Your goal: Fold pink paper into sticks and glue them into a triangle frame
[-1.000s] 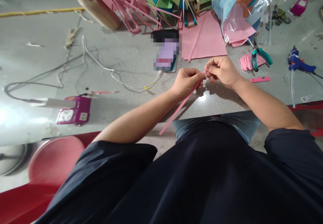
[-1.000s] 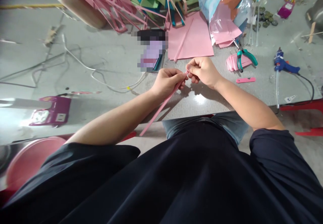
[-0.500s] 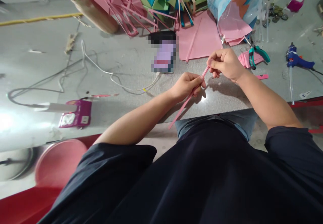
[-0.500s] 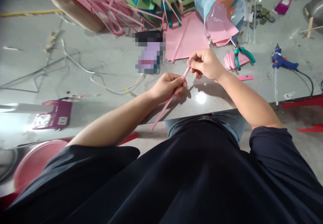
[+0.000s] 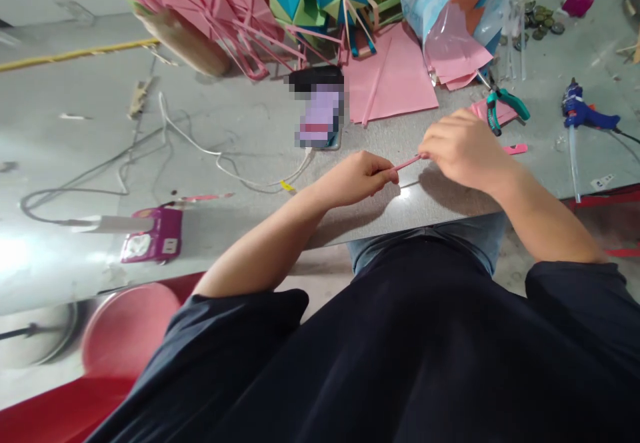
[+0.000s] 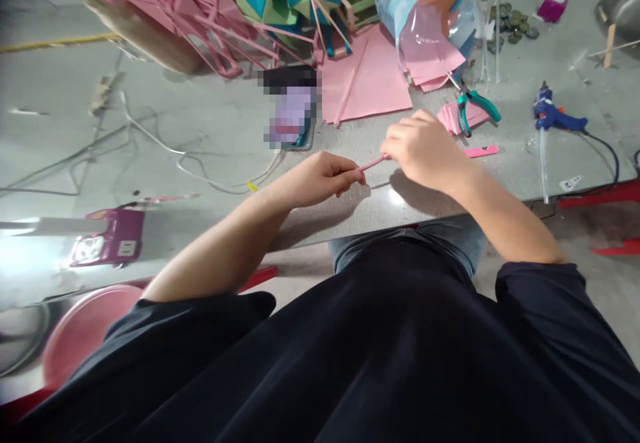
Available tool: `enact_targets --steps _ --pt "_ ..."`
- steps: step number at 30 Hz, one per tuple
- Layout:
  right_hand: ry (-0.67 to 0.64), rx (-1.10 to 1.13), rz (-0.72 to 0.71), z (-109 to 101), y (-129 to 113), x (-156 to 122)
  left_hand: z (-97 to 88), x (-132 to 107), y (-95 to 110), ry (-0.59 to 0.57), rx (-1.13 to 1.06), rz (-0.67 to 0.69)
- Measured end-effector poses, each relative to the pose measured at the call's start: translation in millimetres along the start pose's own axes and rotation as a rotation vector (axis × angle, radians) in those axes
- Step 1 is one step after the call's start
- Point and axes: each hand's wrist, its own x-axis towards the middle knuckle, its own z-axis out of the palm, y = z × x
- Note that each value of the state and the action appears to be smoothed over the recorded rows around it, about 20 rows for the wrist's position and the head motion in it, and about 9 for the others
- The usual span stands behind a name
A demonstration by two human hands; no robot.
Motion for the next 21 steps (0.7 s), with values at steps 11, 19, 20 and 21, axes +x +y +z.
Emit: enact_targets --steps 11,19,20,21 --pt "-0.172 -0.209 0.015 26 1 45 -8.8 12 -15 0.077 -0.021 -0.09" --pt "-0.212 -0.273 -0.146 41 26 64 -27.3 14 -27 -0.176 -0.194 -0.2" --pt "-0.22 -0.27 -0.146 43 23 63 -25.2 14 -26 -0.157 -0.173 -0.196" --pt "-0.234 -0.27 -0.146 44 19 62 -22.5 13 -24 -0.134 -0.142 -0.19"
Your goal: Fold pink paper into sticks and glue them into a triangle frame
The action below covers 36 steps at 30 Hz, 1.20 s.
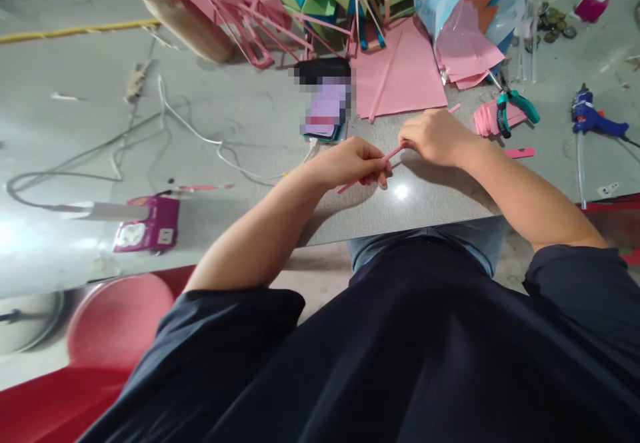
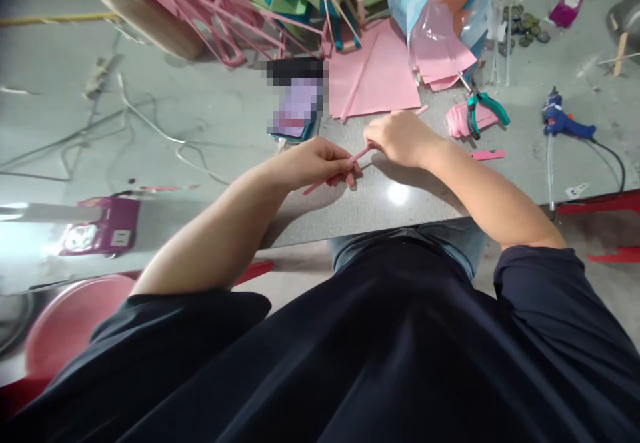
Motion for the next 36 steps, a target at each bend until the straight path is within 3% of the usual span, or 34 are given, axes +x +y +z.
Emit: enact_targets --steps 6,14,19,25,29,36 --pt "-0.174 -0.047 0.037 -4 -24 0 17.5 -6 13 0.169 0.305 0.081" --pt "-0.078 0.033 0.088 -1 -3 -11 11.1 -6 8 0.204 0.42 0.139" --pt "-0.059 0.032 0.057 2 -12 -9 18.0 -2 4 0.324 0.541 0.134" --pt "-0.062 -0.007 0.098 -4 -12 -11 12.3 -3 5 0.297 0.51 0.111" --pt "-0.031 -0.001 0.117 -5 -10 -14 14.6 -2 6 0.388 0.623 0.061" --pt "-0.032 -0.038 0.032 -2 -21 -11 24.1 1 4 0.37 0.693 0.141"
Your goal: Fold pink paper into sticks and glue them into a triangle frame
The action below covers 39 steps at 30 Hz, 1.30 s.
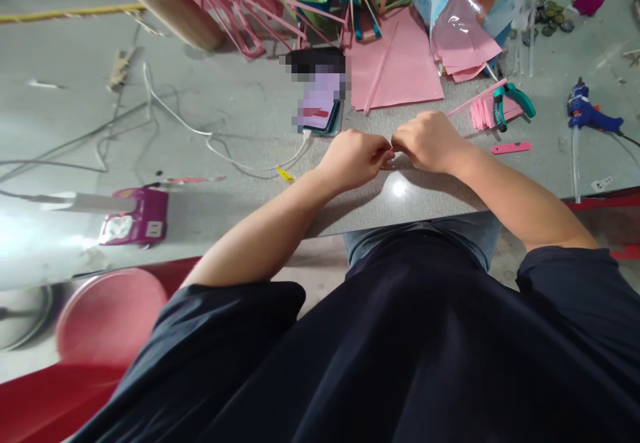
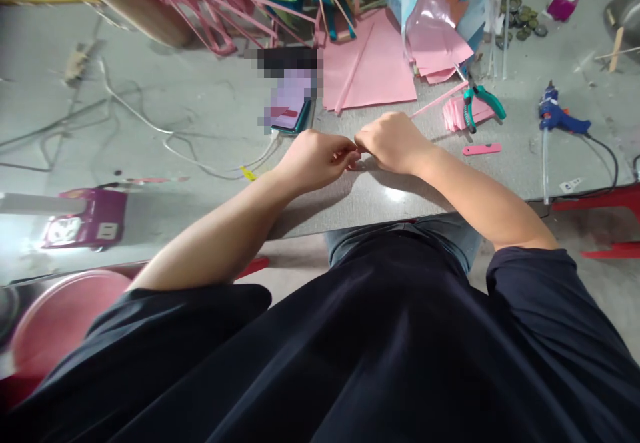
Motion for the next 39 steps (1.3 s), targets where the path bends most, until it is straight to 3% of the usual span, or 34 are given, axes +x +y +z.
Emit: enact_targets --steps 10,19,28,33,39 --pt "0.147 0.042 0.016 7 22 -3 -1.5 -1 -12 0.141 0.116 -0.016" --pt "0.153 0.037 0.006 8 32 -6 -3.6 -4 -9 0.134 0.1 -0.012" --pt "0.139 -0.07 -0.099 7 7 -8 7.7 -5 -1 0.084 0.114 0.101" --pt "0.14 -0.056 -0.089 8 0 -4 11.0 -5 2 0.111 0.007 0.03" --pt "0.217 -0.03 -0.071 5 12 -4 3.7 -8 4 0.166 -0.042 -0.011"
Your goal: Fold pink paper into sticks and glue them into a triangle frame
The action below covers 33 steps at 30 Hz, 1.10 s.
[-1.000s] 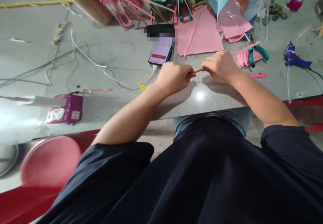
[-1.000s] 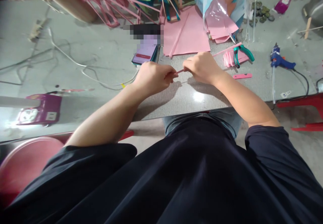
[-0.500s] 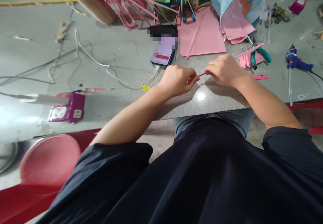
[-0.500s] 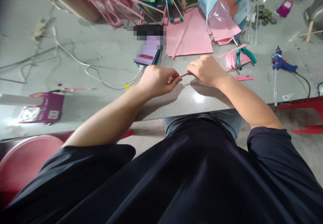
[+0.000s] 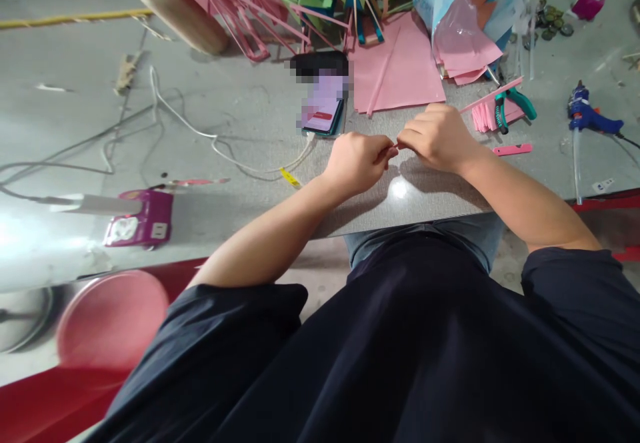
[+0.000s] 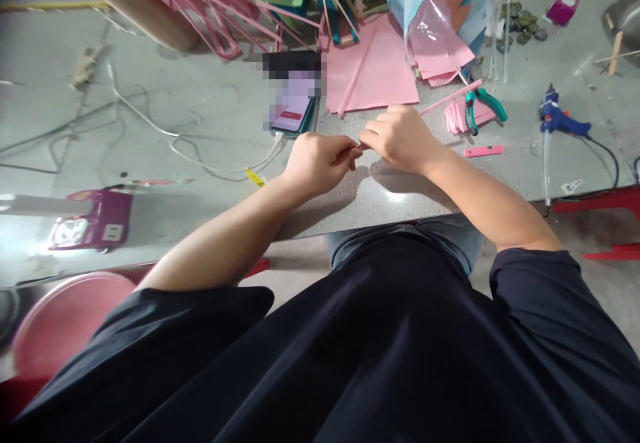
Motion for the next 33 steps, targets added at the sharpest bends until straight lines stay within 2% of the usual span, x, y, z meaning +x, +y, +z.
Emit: enact_targets --steps 5,15,21,25,29,33 --pt "0.023 0.026 0.054 -4 15 -3 -4.4 1 -4 0.041 0.029 -0.057" --pt "0.002 0.05 0.095 -4 26 -10 -3.7 0 -14 0.031 0.085 0.011" --pt "-0.035 0.019 0.006 -1 9 -6 -0.1 0 -12 -0.035 0.048 0.109" --pt "-0.036 -0.028 -0.047 4 -1 -4 1.1 2 -9 -0.068 0.044 0.128" --pt "-0.035 -0.038 -0.037 3 -2 -5 5.7 4 -7 -0.076 0.057 0.118" --pt "-0.09 -0.01 0.014 -1 -5 -4 14.3 4 -8 -0.053 -0.006 0.129"
